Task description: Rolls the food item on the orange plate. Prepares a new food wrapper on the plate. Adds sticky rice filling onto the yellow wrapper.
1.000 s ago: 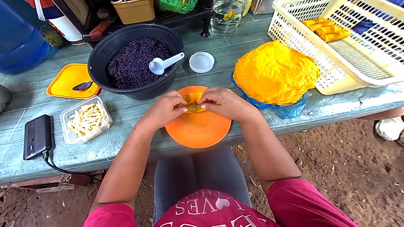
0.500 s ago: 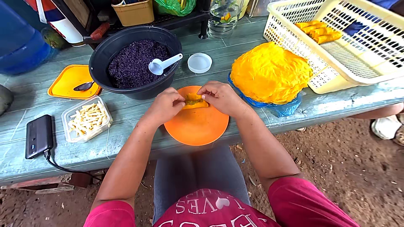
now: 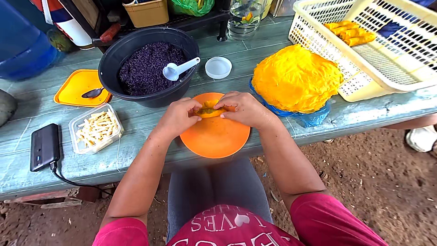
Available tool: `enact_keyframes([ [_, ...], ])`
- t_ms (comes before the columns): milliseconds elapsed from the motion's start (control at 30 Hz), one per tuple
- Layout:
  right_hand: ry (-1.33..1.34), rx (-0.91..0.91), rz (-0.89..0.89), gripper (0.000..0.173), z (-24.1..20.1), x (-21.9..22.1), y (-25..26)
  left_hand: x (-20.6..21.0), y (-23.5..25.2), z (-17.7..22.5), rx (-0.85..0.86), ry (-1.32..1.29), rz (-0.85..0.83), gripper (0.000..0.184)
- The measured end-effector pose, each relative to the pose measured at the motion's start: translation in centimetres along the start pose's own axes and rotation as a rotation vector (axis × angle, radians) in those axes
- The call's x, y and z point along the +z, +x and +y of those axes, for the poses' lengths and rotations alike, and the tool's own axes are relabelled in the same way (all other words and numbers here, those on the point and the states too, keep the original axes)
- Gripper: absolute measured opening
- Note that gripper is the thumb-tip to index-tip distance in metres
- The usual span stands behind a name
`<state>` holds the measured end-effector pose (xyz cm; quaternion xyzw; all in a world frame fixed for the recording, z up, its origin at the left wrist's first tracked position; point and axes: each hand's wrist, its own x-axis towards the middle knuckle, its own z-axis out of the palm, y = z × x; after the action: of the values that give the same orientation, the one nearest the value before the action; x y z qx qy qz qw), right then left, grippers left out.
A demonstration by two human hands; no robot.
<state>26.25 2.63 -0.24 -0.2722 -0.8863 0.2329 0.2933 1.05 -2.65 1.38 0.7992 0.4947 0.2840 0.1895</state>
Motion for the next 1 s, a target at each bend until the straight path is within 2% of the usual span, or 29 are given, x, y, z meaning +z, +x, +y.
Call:
enact_keyframes([
  [100, -0.03, 0.014, 0.004, 0.019, 0.0, 0.1, 0.0, 0.0, 0.1, -0.4, 0.029, 0.026, 0.002, 0.015],
  [233, -0.046, 0.043, -0.007, 0.02, -0.2, 0.1, 0.0, -0.1, 0.1, -0.3, 0.003, 0.025, -0.015, 0.014],
  [467, -0.029, 0.052, -0.015, 0.022, 0.0, 0.1, 0.1, -0.1, 0.3, 0.0, -0.043, 0.012, -0.009, 0.031],
  [567, 0.031, 0.147, 0.042, 0.024, -0.3, -0.5, 0.5, 0.0, 0.2, -0.1, -0.026, 0.013, -0.001, 0.031],
  [667, -0.115, 0.249, 0.097, 0.029, -1.0, -2.8, 3.0, 0.3, 0.3, -0.6, 0.014, 0.043, -0.007, 0.026],
  [733, -0.287, 0.282, 0.024, 0.035, -0.9, -4.4, 5.8, 0.4, 0.4, -0.7, 0.026, 0.066, -0.017, 0.024],
  [833, -0.508, 0.393, -0.228, 0.046, 1.1, -4.6, 10.6, 0.5, 0.3, -0.8, 0.06, 0.056, 0.007, 0.021],
  [900, -0.606, 0.46, -0.381, 0.045, 2.6, -4.0, 13.0, 0.3, 0.2, -0.7, 0.049, 0.041, 0.007, 0.022],
  [1000, -0.661, 0.488, -0.445, 0.041, 3.7, -3.7, 14.6, 0.2, 0.0, -0.6, 0.033, 0.035, 0.001, 0.023],
])
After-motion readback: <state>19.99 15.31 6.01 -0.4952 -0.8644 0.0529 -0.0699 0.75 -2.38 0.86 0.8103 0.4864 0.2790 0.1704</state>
